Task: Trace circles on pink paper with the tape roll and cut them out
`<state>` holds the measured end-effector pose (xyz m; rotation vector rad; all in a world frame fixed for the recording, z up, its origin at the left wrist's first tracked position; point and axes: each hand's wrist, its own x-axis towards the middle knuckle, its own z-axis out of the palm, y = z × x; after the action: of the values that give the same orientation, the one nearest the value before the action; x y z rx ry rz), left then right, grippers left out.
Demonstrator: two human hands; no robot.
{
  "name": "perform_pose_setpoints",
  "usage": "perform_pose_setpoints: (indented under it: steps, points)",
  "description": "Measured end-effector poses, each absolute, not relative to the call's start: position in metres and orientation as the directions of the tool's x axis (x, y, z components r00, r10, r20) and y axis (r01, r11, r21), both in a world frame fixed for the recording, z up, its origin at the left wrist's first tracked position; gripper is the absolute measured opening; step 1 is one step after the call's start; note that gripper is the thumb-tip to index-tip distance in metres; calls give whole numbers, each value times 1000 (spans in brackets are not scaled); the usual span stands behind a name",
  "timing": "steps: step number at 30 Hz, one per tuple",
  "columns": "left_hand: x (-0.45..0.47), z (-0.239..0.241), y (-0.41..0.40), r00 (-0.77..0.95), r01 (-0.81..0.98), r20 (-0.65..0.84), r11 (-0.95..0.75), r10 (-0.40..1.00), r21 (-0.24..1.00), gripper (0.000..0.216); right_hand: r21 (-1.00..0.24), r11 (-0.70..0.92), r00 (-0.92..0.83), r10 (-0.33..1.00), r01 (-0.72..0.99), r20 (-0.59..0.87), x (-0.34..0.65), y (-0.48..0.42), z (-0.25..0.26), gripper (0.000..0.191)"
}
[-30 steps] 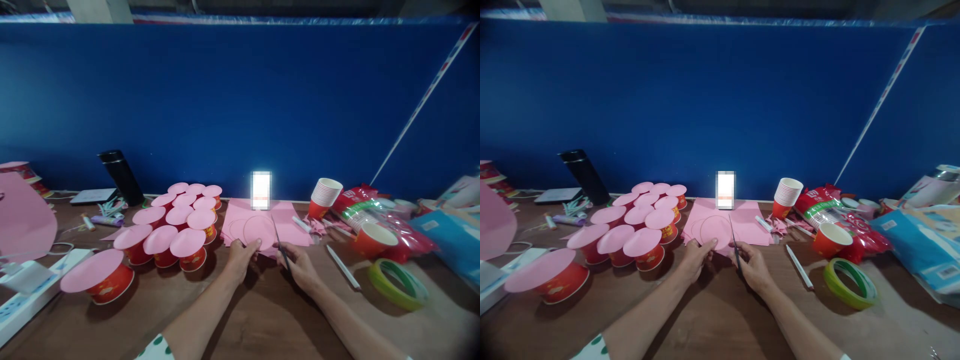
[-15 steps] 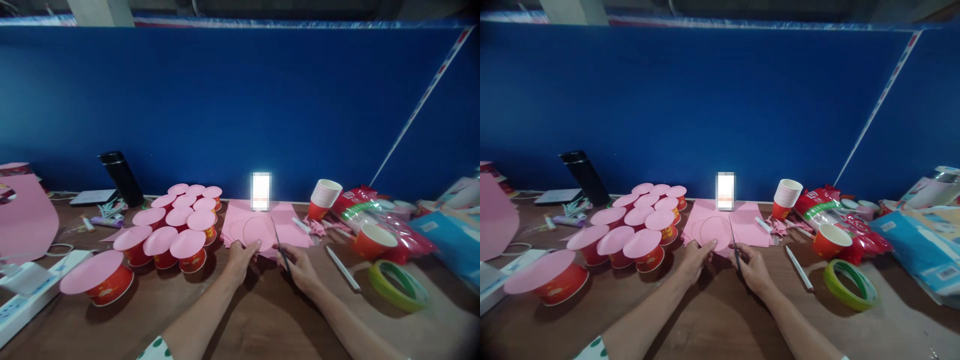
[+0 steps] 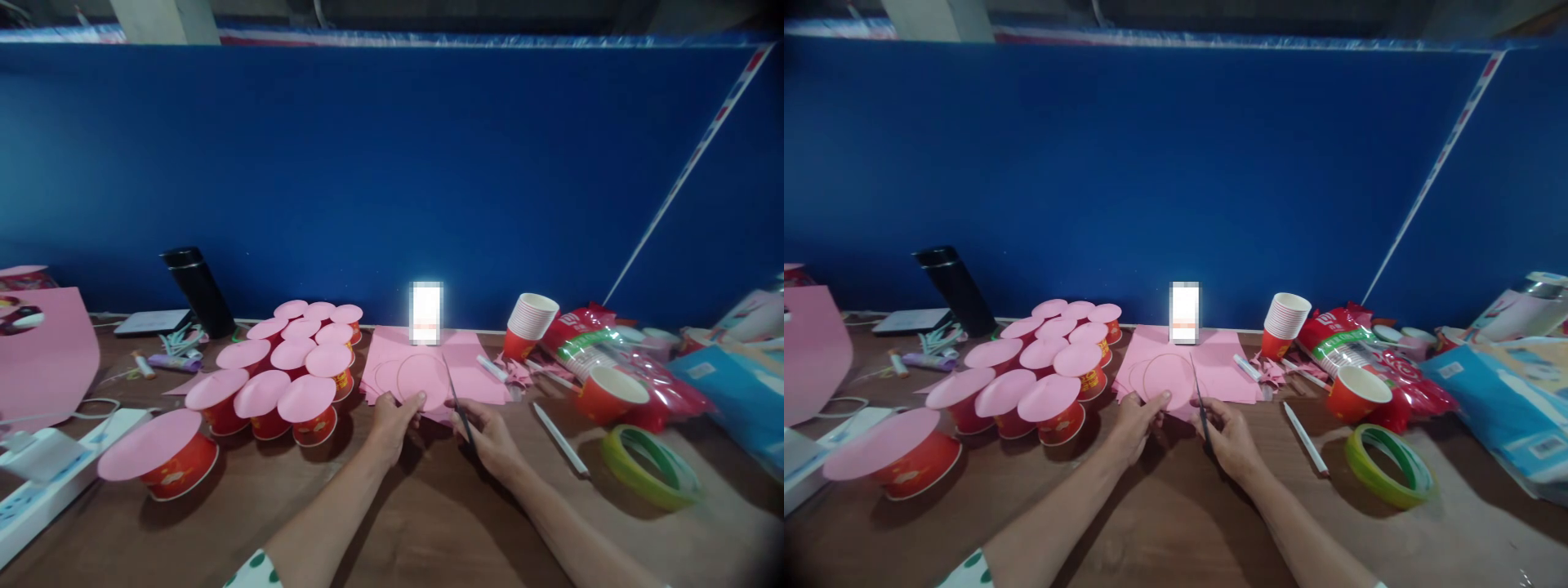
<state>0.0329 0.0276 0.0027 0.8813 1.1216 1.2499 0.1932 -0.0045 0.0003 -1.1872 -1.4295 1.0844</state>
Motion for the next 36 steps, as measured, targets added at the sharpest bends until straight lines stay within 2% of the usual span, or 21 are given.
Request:
perform_pose_setpoints:
  steps: [18,25,36]
  points:
    - [34,1,29,-61,-276,-161,139,985,951,37,-982,115,-59,992,152,107,193,-6,2,47]
    - [33,-3,31,-47,-261,-117,101,992,960,37,-977,122,-59,992,173,114,194,-5,0,46]
    - [33,1,29,-25,-245,-113,104,993,964,39,-993,89,-89,993,74,82,192,-7,5,45]
